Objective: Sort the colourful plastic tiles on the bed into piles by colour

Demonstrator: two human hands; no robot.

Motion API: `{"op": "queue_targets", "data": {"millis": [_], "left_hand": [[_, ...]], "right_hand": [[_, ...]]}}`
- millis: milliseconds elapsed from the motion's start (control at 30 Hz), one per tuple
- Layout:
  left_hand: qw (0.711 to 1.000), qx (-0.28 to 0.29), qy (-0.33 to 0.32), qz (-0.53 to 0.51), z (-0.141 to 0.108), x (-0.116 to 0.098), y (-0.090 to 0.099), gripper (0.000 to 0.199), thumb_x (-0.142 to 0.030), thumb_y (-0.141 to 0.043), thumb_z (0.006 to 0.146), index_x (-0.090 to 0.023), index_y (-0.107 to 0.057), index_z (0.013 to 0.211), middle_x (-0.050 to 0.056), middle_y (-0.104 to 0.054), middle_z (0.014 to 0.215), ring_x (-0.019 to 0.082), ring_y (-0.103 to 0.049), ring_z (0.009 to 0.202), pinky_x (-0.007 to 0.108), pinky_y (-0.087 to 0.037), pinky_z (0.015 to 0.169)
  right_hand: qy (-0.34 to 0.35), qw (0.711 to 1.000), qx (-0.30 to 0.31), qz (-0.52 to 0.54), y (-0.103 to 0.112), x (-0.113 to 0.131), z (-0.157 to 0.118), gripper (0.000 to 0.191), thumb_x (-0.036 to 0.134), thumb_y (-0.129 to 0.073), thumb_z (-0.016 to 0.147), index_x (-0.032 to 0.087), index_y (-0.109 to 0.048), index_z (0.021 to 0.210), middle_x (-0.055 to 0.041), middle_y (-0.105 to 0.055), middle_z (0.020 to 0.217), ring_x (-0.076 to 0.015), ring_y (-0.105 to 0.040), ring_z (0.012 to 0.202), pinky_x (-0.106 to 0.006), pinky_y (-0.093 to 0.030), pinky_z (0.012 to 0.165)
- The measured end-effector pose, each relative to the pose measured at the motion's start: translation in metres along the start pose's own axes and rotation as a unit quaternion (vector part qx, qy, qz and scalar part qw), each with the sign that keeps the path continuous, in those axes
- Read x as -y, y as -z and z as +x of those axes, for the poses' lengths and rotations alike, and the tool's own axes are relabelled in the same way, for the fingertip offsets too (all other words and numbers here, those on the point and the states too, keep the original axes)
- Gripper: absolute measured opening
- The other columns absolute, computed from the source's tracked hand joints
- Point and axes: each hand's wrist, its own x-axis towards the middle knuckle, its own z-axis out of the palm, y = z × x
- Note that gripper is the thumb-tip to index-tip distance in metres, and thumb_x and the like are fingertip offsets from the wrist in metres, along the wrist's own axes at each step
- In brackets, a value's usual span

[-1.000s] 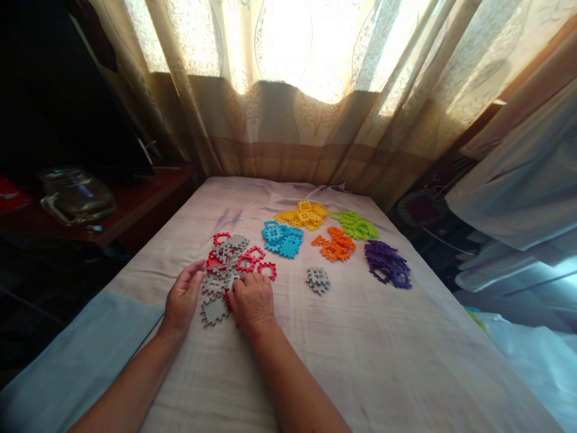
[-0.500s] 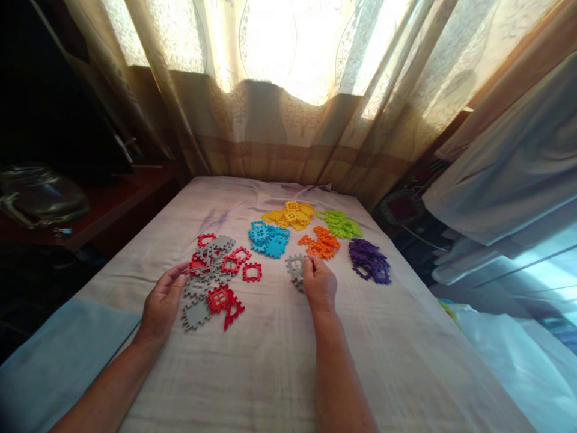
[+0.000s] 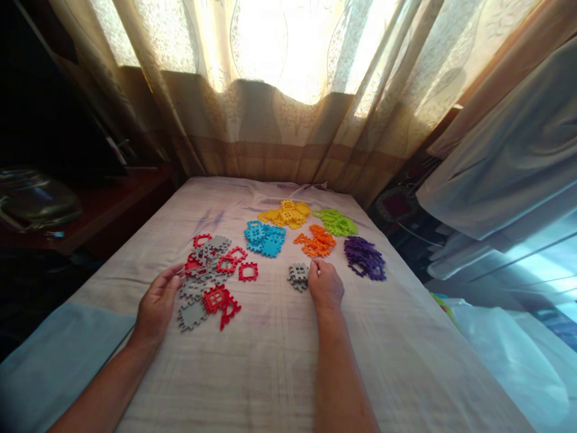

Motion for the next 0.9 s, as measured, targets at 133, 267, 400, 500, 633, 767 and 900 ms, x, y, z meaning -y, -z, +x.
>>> {"op": "queue_targets", "data": {"millis": [133, 267, 400, 500, 633, 767, 900], "left_hand": [[1.0, -0.002, 0.006, -0.014, 0.0, 0.003, 0.0, 0.053, -0.057, -0.055, 0.081, -0.018, -0.064, 0.117, 0.01, -0.069, 0.116, 0.025, -0.063, 0.108, 0.042, -0.044, 0.102], [0.999, -0.007, 0.024, -0.039, 0.0, 0.002, 0.0, 0.054, -0.057, -0.055, 0.08, -0.018, -0.064, 0.116, 0.01, -0.07, 0.108, 0.024, -0.065, 0.102, 0.041, -0.048, 0.098], [0.998, -0.007, 0.02, -0.053, 0.001, 0.001, -0.001, 0.053, -0.059, -0.054, 0.081, -0.018, -0.064, 0.114, 0.009, -0.071, 0.103, 0.023, -0.065, 0.101, 0.04, -0.049, 0.095], [0.999, -0.004, 0.014, -0.05, 0.001, 0.002, 0.0, 0.052, -0.058, -0.052, 0.084, -0.018, -0.064, 0.115, 0.009, -0.07, 0.105, 0.023, -0.065, 0.099, 0.039, -0.05, 0.095], [0.999, -0.006, 0.003, -0.04, 0.0, 0.003, 0.0, 0.051, -0.057, -0.049, 0.087, -0.017, -0.063, 0.114, 0.01, -0.069, 0.111, 0.022, -0.065, 0.102, 0.038, -0.051, 0.094], [1.0, -0.002, -0.004, -0.024, 0.0, 0.005, 0.0, 0.051, -0.057, -0.047, 0.089, -0.017, -0.063, 0.117, 0.011, -0.069, 0.112, 0.022, -0.065, 0.103, 0.036, -0.051, 0.093], [1.0, 0.0, -0.013, -0.009, 0.0, 0.006, 0.001, 0.055, -0.059, -0.046, 0.089, -0.017, -0.063, 0.118, 0.012, -0.07, 0.112, 0.022, -0.066, 0.102, 0.036, -0.051, 0.093]], "right_hand": [[0.083, 0.994, -0.041, 0.055, -0.002, 0.02, -0.007, 0.029, 0.031, -0.047, 0.089, 0.02, -0.074, 0.096, -0.007, -0.072, 0.094, -0.0169, -0.062, 0.075, -0.027, -0.043, 0.068], [0.224, 0.966, 0.012, 0.129, -0.013, 0.067, -0.04, 0.024, 0.029, -0.049, 0.09, 0.023, -0.073, 0.092, -0.0047, -0.072, 0.09, -0.0161, -0.063, 0.077, -0.027, -0.046, 0.073], [0.401, 0.894, 0.108, 0.168, -0.027, 0.11, -0.086, 0.019, 0.027, -0.054, 0.091, 0.024, -0.071, 0.099, -0.0051, -0.072, 0.099, -0.0178, -0.063, 0.092, -0.03, -0.046, 0.084], [0.5, 0.839, 0.151, 0.153, -0.036, 0.126, -0.112, 0.032, 0.035, -0.067, 0.084, 0.023, -0.066, 0.114, -0.0066, -0.068, 0.12, -0.0229, -0.056, 0.111, -0.038, -0.041, 0.097], [0.541, 0.815, 0.173, 0.113, -0.042, 0.133, -0.129, 0.046, 0.043, -0.073, 0.08, 0.024, -0.061, 0.12, -0.0067, -0.063, 0.128, -0.0268, -0.049, 0.121, -0.045, -0.037, 0.1], [0.536, 0.826, 0.155, 0.079, -0.044, 0.138, -0.136, 0.028, 0.039, -0.071, 0.083, 0.023, -0.066, 0.104, -0.0068, -0.067, 0.118, -0.0263, -0.054, 0.112, -0.042, -0.041, 0.094], [0.524, 0.838, 0.119, 0.098, -0.046, 0.138, -0.136, 0.013, 0.031, -0.058, 0.091, 0.022, -0.067, 0.094, -0.0072, -0.071, 0.104, -0.0225, -0.061, 0.098, -0.037, -0.044, 0.088]]}}
